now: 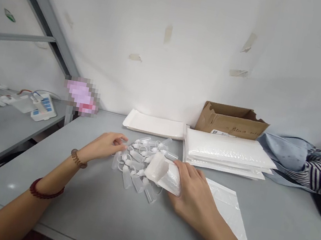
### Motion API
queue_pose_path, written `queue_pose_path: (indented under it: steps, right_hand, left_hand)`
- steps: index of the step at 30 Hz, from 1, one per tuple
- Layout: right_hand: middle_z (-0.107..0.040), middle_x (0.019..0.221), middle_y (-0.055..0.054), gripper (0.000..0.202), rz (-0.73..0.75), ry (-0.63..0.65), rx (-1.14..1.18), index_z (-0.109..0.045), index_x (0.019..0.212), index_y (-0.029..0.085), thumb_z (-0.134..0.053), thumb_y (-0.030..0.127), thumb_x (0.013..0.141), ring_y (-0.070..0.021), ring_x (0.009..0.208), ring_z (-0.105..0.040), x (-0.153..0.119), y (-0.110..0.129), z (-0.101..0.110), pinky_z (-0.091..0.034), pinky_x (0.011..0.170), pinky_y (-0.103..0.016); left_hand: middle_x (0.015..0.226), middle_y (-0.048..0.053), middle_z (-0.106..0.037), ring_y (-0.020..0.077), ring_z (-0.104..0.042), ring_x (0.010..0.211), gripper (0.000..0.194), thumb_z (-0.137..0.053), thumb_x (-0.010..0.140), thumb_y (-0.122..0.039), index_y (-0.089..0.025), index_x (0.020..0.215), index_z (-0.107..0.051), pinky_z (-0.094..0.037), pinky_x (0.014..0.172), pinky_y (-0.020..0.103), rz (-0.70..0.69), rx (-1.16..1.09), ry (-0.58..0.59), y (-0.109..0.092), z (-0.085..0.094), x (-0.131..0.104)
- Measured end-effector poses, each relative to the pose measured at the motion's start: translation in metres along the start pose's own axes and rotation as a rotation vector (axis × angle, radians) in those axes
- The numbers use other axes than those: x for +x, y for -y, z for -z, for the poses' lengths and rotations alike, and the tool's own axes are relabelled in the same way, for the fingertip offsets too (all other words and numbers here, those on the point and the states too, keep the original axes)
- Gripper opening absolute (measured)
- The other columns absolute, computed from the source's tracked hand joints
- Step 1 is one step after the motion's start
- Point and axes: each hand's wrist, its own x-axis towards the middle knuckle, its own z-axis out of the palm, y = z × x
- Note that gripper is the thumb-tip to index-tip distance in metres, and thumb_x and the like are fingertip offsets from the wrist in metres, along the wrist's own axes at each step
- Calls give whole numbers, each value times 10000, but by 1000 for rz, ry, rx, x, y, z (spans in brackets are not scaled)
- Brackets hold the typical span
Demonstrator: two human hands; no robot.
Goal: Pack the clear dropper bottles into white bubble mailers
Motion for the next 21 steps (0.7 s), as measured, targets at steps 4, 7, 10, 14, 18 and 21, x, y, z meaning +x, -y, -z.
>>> queue_pose_path:
  steps: [4,7,10,14,18,21]
  right_hand:
    - [-626,1068,-91,426,21,-37,-10,-441,1191,209,-499,226,770,-258,929,-608,-1,-2,-3,-479,754,-390]
    - [-625,1076,-100,437,39,-44,-29,-430,1206,207,-494,221,774,-262,945,-607,-2,-3,-5,-480,764,-394]
    - [-629,1079,-97,466,50,-43,-26,-434,1211,212,-502,204,750,-265,947,-608,-3,-1,-7,-481,768,-399]
    - [-630,1089,-89,474,32,-53,-4,-440,1206,226,-501,196,738,-263,946,-610,-4,2,-7,-479,763,-398]
    - [-634,1075,-95,472,51,-69,0,-431,1206,227,-496,190,740,-267,924,-613,-3,4,-7,-475,748,-395]
    - [-626,1078,-105,478,61,-50,-2,-414,1222,215,-491,180,751,-271,934,-605,-3,5,-8,-468,763,-406]
  left_hand:
    - [798,77,-661,236,-617,710,463,-543,745,-497,-127,1009,-630,-425,607,292,57,-67,-19,4,-3,2]
    - [680,25,-626,204,-590,637,397,-579,712,-464,-135,927,-634,-397,556,267,77,-142,-23,2,-7,3]
    - [611,-11,-595,182,-565,599,325,-606,674,-397,-138,870,-631,-378,527,252,118,-233,-31,-3,-8,3]
    - [614,-6,-598,170,-556,605,257,-611,679,-374,-135,770,-640,-384,520,245,158,-380,-44,-9,-4,1]
    - [710,24,-627,182,-580,745,280,-587,747,-411,-140,712,-646,-450,645,251,130,-523,-87,-9,3,1]
    - [836,52,-646,184,-595,858,307,-577,799,-442,-140,786,-632,-474,791,273,66,-731,-62,-11,6,1]
